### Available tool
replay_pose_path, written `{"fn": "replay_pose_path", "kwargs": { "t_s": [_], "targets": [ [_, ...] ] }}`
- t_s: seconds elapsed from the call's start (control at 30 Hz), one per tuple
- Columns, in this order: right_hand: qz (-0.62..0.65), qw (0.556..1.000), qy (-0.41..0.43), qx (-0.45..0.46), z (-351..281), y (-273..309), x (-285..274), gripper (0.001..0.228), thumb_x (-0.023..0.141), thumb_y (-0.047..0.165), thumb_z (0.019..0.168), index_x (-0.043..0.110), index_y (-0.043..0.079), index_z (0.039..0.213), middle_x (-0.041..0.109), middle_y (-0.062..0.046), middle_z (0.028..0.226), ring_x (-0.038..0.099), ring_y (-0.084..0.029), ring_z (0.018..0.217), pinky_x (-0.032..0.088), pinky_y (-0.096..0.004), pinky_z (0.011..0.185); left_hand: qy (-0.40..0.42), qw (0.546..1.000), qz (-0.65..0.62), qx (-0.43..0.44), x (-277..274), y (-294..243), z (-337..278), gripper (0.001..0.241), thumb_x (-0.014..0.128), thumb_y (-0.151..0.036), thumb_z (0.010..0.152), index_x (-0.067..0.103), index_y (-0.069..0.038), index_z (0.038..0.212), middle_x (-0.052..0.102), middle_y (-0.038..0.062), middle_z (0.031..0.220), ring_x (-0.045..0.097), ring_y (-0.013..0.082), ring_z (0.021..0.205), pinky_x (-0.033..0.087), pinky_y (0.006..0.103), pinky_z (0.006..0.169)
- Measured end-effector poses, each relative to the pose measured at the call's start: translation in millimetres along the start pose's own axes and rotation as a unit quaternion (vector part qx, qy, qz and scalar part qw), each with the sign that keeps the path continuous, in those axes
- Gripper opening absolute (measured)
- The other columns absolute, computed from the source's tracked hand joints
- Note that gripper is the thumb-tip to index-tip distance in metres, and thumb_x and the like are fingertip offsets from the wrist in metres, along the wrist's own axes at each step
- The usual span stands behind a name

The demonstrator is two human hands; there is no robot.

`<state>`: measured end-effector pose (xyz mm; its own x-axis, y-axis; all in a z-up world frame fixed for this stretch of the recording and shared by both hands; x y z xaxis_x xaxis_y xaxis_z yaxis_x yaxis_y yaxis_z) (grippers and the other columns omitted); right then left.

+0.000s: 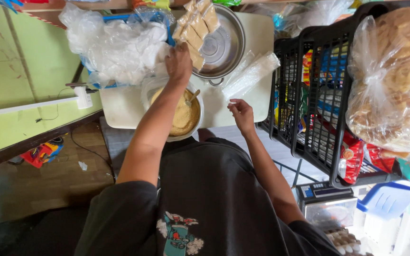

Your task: Scooping a powdered food substance from a container into small plastic bags.

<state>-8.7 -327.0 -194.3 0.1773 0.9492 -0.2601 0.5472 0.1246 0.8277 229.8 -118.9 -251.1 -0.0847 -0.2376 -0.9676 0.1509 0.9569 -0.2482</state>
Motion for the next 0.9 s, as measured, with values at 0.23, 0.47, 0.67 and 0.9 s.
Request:
{"fn": "replay_pose_path", "kwargs": {
  "t_s": [0.23, 0.47, 0.67, 0.9],
  "targets": [
    [-0.338, 0.910, -0.123, -0.204, 26, -5, -3, 0.032, 0.083, 0.014, 0.088, 0.073, 0.013, 0.119, 0.065, -0.013, 0.122, 0.058, -0.032, 0.114, 0.052, -0.044, 0.096, 0.000, 0.997, -0.069, 0.019, -108, -5, -51, 0.030, 0.078, -0.028, 0.088, 0.063, -0.011, 0.108, 0.064, 0.008, 0.110, 0.063, 0.0314, 0.104, 0.052, 0.0503, 0.075],
    [-0.434, 0.860, -0.109, -0.246, 34, 0, 4, 0.049, 0.087, 0.018, 0.070, 0.072, 0.008, 0.116, 0.051, -0.016, 0.137, 0.045, -0.039, 0.127, 0.047, -0.049, 0.091, -0.020, 0.978, -0.204, 0.022, -158, -12, -117, 0.024, 0.076, -0.026, 0.091, 0.065, -0.011, 0.106, 0.069, 0.010, 0.102, 0.066, 0.0342, 0.095, 0.052, 0.0493, 0.074],
    [-0.423, 0.863, -0.124, -0.248, 57, -63, 0, 0.015, 0.076, 0.015, 0.096, 0.071, 0.016, 0.110, 0.062, -0.002, 0.136, 0.055, -0.028, 0.131, 0.051, -0.043, 0.104, -0.029, 0.961, -0.273, -0.008, -165, -6, -159, 0.020, 0.076, -0.026, 0.092, 0.067, -0.011, 0.103, 0.072, 0.009, 0.097, 0.070, 0.0305, 0.081, 0.053, 0.0449, 0.068],
    [-0.400, 0.855, -0.153, -0.293, 26, 6, -5, 0.063, 0.085, 0.023, 0.068, 0.066, -0.003, 0.122, 0.052, -0.027, 0.138, 0.047, -0.050, 0.133, 0.044, -0.057, 0.091, -0.023, 0.948, -0.317, -0.018, -176, -5, -183, 0.018, 0.075, -0.025, 0.093, 0.067, -0.012, 0.103, 0.071, 0.007, 0.096, 0.069, 0.0258, 0.076, 0.053, 0.0414, 0.064]
  ]
}}
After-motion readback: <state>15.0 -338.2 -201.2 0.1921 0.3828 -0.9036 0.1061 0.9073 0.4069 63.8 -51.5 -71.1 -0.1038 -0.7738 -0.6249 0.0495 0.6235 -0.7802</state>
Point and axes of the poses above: each hand's wrist, its own z-axis towards the middle knuckle, its own x-axis out of the palm, y = z × x, the point moved 4 cm from there along z, towards the middle knuckle
